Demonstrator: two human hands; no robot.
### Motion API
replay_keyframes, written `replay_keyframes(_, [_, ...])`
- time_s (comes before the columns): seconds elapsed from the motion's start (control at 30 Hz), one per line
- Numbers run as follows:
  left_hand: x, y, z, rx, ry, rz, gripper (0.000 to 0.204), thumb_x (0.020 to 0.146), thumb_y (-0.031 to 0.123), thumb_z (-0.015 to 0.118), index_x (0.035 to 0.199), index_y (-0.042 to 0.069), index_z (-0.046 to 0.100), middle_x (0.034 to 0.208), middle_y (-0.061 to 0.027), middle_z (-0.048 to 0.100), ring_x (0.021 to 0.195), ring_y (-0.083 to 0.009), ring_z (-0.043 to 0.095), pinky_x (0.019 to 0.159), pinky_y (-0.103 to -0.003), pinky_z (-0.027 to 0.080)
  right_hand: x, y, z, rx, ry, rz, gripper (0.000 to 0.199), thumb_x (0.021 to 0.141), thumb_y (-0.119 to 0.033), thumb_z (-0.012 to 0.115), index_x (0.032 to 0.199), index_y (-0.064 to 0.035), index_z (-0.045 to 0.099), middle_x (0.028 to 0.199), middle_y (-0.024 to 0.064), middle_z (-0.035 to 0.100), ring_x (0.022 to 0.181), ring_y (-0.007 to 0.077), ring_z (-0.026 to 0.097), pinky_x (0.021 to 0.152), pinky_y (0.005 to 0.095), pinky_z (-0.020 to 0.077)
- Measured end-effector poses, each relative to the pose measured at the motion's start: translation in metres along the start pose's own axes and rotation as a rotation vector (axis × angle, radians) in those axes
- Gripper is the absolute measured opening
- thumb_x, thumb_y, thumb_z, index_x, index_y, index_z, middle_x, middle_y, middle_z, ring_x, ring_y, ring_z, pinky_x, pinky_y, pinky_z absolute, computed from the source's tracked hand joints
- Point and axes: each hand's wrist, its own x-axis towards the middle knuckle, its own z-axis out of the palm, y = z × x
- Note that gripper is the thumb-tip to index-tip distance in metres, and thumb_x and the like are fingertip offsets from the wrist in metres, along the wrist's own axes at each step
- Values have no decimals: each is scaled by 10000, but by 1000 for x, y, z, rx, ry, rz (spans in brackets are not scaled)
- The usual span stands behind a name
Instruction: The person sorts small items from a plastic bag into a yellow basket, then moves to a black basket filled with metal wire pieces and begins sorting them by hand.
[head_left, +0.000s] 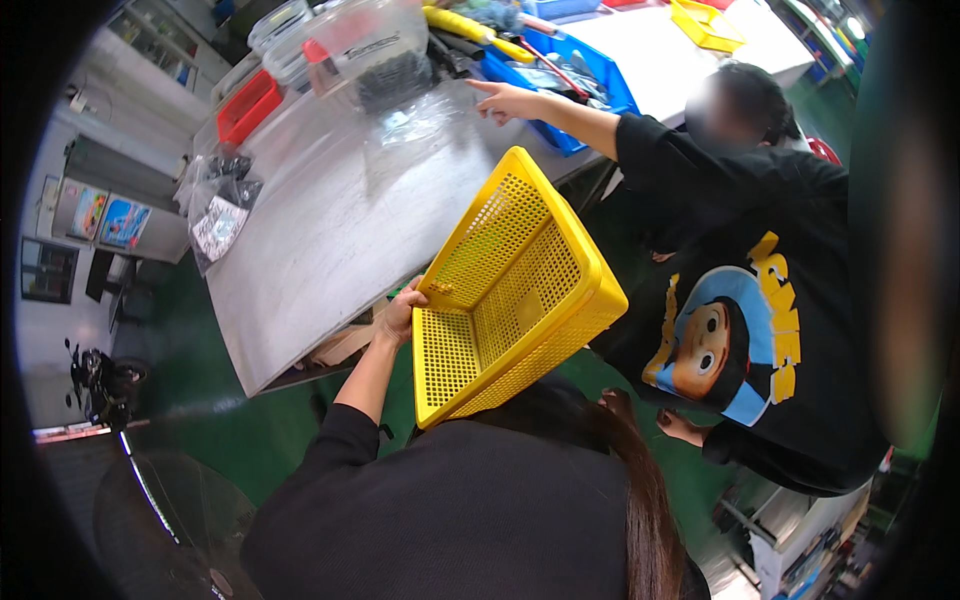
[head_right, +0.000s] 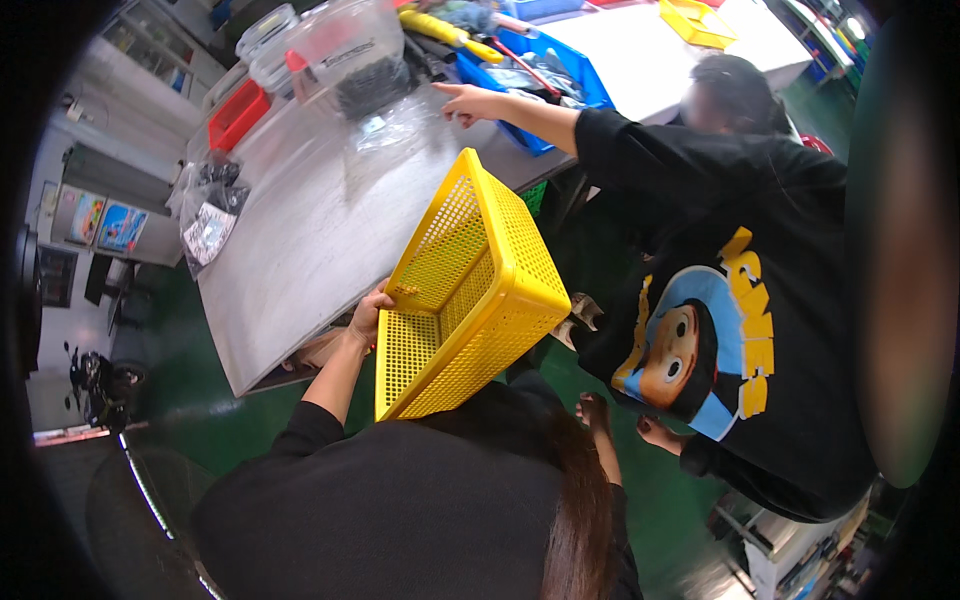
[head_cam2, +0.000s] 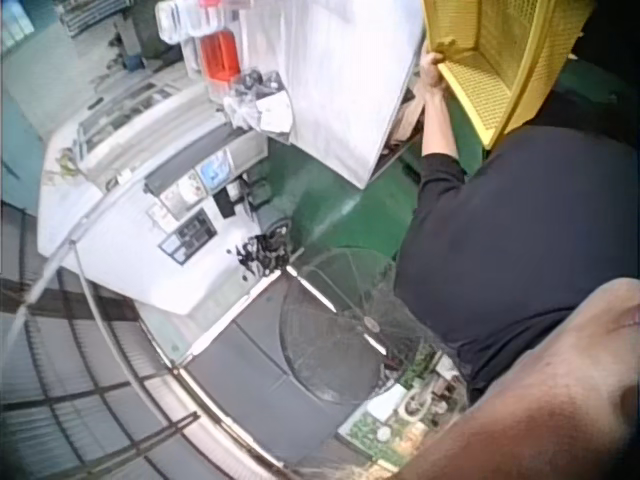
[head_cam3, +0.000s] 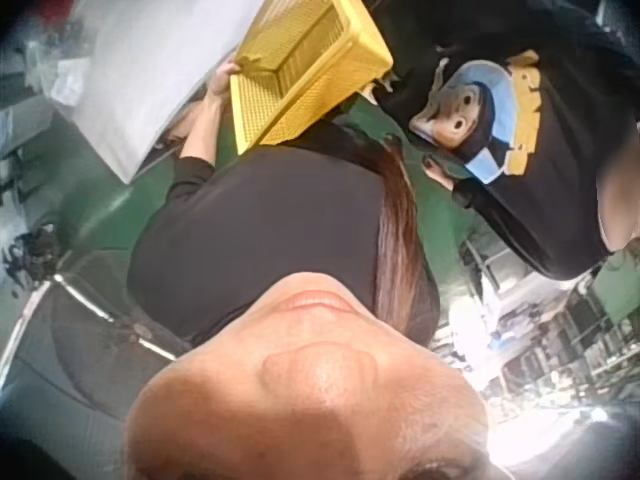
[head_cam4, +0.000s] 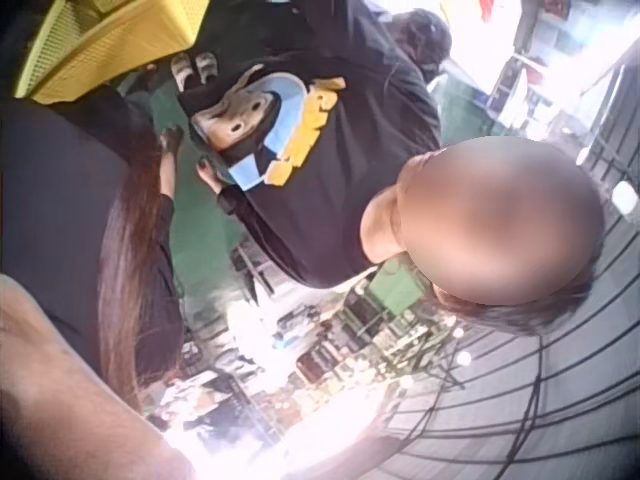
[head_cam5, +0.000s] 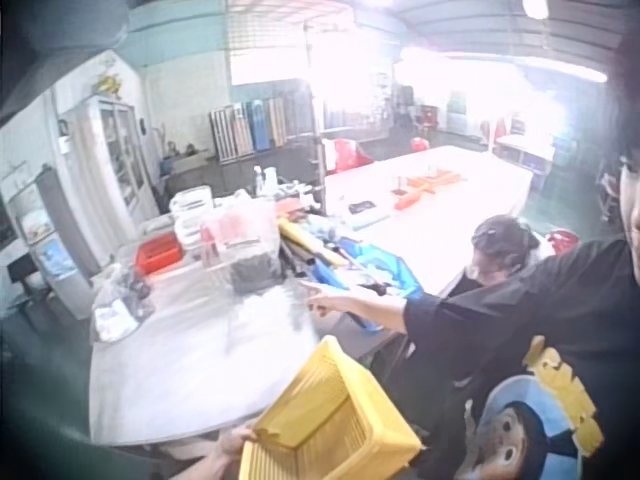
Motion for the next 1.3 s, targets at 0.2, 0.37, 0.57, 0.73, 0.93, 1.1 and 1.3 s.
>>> replay_keyframes(0.2, [-24, -4, -25, -48, 62, 28, 428, 632, -54, 441, 1041, 50, 512, 953, -93, 579, 807, -204, 582, 760, -342, 502, -2, -73, 43, 99, -47, -233, 273, 830, -94, 478, 1075, 4, 547, 873, 109, 628, 651, 165, 599, 554, 275, 467])
replay_keyframes(0.37, [-21, 13, -64, 22, 205, 73, 337, 628, -53, 470, 935, 43, 570, 845, -45, 591, 757, -164, 563, 726, -279, 467, -33, -70, 77, -34, -18, -321, 280, 793, -67, 493, 1051, 18, 563, 890, 109, 632, 698, 172, 612, 589, 287, 479])
replay_keyframes(0.57, [-5, 66, -45, 769, 77, 244, 341, 652, -70, 385, 883, 0, 626, 830, -40, 631, 799, -141, 579, 773, -243, 447, -81, 26, 68, 38, 74, 52, 272, 754, -37, 514, 1007, 14, 599, 825, 110, 641, 635, 151, 607, 599, 277, 491])
replay_keyframes(0.73, [18, 2, 16, 1341, -268, 440, 403, 676, -120, 394, 958, 40, 632, 1004, -91, 640, 966, -184, 605, 865, -271, 458, -114, 96, 45, 116, 196, 211, 231, 808, -124, 506, 1004, -47, 601, 784, 63, 622, 586, 125, 584, 421, 254, 424])
replay_keyframes(0.93, [10, -163, 174, 1638, -951, 681, 393, 635, -82, 468, 934, 119, 625, 980, -59, 641, 869, -236, 623, 737, -320, 511, -120, 189, 42, -64, 442, 157, 529, 676, -137, 640, 1177, -74, 481, 938, 126, 614, 859, 277, 605, 710, 381, 505])
replay_keyframes(1.1, [-16, -321, 255, 1972, -1170, 488, 343, 692, 53, 503, 996, 167, 614, 816, -110, 634, 743, -284, 611, 652, -406, 481, -130, 303, -8, -47, 380, 136, 795, 589, -178, 742, 1286, -80, 371, 1011, 214, 580, 912, 336, 580, 801, 398, 475])
replay_keyframes(1.3, [-3, -425, 295, 1905, -737, 822, 388, 668, -24, 550, 1048, 58, 555, 1072, -165, 544, 1042, -325, 497, 891, -397, 393, -125, 417, -129, 168, 141, 256, 619, 624, -310, 721, 1165, -79, 527, 1120, 175, 563, 1059, 317, 520, 907, 403, 407])
